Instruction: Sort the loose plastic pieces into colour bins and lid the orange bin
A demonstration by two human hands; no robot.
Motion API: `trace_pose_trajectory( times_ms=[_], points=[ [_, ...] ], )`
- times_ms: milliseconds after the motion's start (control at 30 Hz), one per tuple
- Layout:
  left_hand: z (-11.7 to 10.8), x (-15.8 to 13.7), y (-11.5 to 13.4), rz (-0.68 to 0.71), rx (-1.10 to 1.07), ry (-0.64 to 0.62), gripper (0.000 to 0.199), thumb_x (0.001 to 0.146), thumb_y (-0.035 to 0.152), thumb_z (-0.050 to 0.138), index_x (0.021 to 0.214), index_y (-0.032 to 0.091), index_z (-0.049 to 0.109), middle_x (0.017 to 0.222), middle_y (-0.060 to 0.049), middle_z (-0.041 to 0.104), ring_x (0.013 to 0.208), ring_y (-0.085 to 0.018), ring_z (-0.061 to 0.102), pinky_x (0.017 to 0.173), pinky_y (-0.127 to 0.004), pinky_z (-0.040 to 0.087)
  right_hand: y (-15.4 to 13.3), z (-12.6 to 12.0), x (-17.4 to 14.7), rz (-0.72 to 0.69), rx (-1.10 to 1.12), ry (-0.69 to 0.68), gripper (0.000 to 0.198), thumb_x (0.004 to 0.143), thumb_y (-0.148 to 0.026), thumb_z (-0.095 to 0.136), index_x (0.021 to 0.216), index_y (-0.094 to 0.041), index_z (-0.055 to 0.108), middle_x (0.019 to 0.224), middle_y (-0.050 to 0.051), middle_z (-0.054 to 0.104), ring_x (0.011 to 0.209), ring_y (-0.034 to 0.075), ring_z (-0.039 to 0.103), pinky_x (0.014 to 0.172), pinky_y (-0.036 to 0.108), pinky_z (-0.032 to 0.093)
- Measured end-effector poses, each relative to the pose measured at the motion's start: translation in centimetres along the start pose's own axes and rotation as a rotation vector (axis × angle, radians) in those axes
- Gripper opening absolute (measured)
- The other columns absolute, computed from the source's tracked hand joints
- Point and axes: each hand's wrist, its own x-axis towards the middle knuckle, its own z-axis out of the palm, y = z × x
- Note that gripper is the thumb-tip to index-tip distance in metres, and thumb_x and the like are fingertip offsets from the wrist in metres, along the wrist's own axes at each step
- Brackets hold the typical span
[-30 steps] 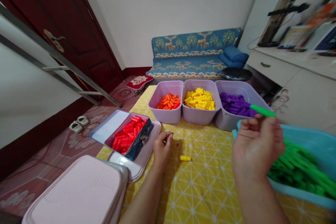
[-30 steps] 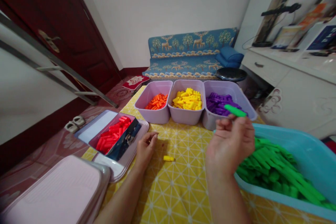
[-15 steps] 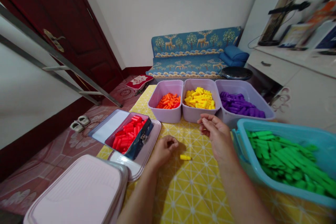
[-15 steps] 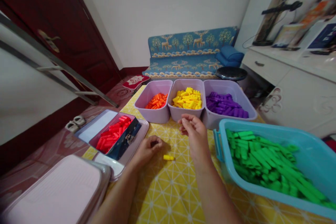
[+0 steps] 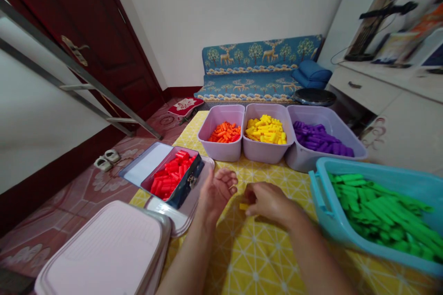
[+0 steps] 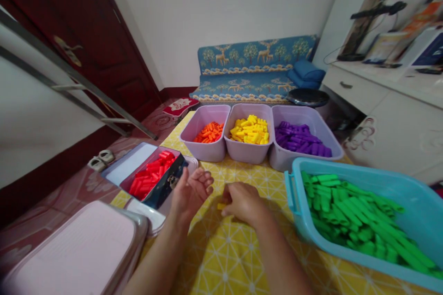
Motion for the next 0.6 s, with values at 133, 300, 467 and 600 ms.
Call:
trace_pose_trajectory(
  times_ms=[133, 300, 467, 600],
  points=[
    [-1.6, 1.6, -3.7, 0.180, 0.692, 0.154, 0.029, 0.076, 0.041, 0.074, 0.087, 0.015, 0.074, 0.089, -0.008, 0.071, 0.084, -0.018, 0.064, 0.077, -0.027, 0.048, -1.8, 1.4, -0.2, -0.066, -0.038, -0.029, 0.019, 0.056, -0.011, 0.071, 0.072, -0.021, 0.067, 0.075, 0.001, 0.067, 0.065, 0.015, 0.057, 0.054, 0.026, 0.028],
    [-2.2, 1.8, -4.7, 0.247, 0.786, 0.154, 0.027, 0.082, 0.040, 0.066, 0.087, 0.015, 0.074, 0.087, -0.008, 0.073, 0.085, -0.020, 0.066, 0.083, -0.030, 0.048, -0.5, 1.2, -0.4, -0.133, -0.019, -0.054, 0.012, 0.057, -0.010, 0.067, 0.063, -0.020, 0.064, 0.065, -0.002, 0.063, 0.056, 0.011, 0.051, 0.050, 0.024, 0.025],
    [-2.9, 2.2, -4.6, 0.255, 0.691, 0.258, 0.034, 0.081, 0.046, 0.065, 0.085, 0.013, 0.073, 0.079, -0.007, 0.071, 0.076, -0.017, 0.065, 0.076, -0.029, 0.048, 1.4, -1.2, -0.2, -0.128, 0.452, 0.065, 0.009, 0.069, -0.022, 0.065, 0.075, -0.019, 0.070, 0.065, 0.000, 0.066, 0.058, 0.013, 0.058, 0.053, 0.024, 0.037],
    [-3.0, 2.4, -5.0, 0.264, 0.778, 0.261, 0.033, 0.083, 0.044, 0.063, 0.085, 0.013, 0.073, 0.078, -0.007, 0.071, 0.077, -0.018, 0.065, 0.076, -0.029, 0.048, 0.6, -2.8, 0.8, -0.104, 1.055, 0.656, 0.047, 0.077, -0.045, 0.065, 0.118, -0.020, 0.061, 0.109, 0.009, 0.068, 0.083, 0.019, 0.068, 0.071, 0.031, 0.052]
  ],
)
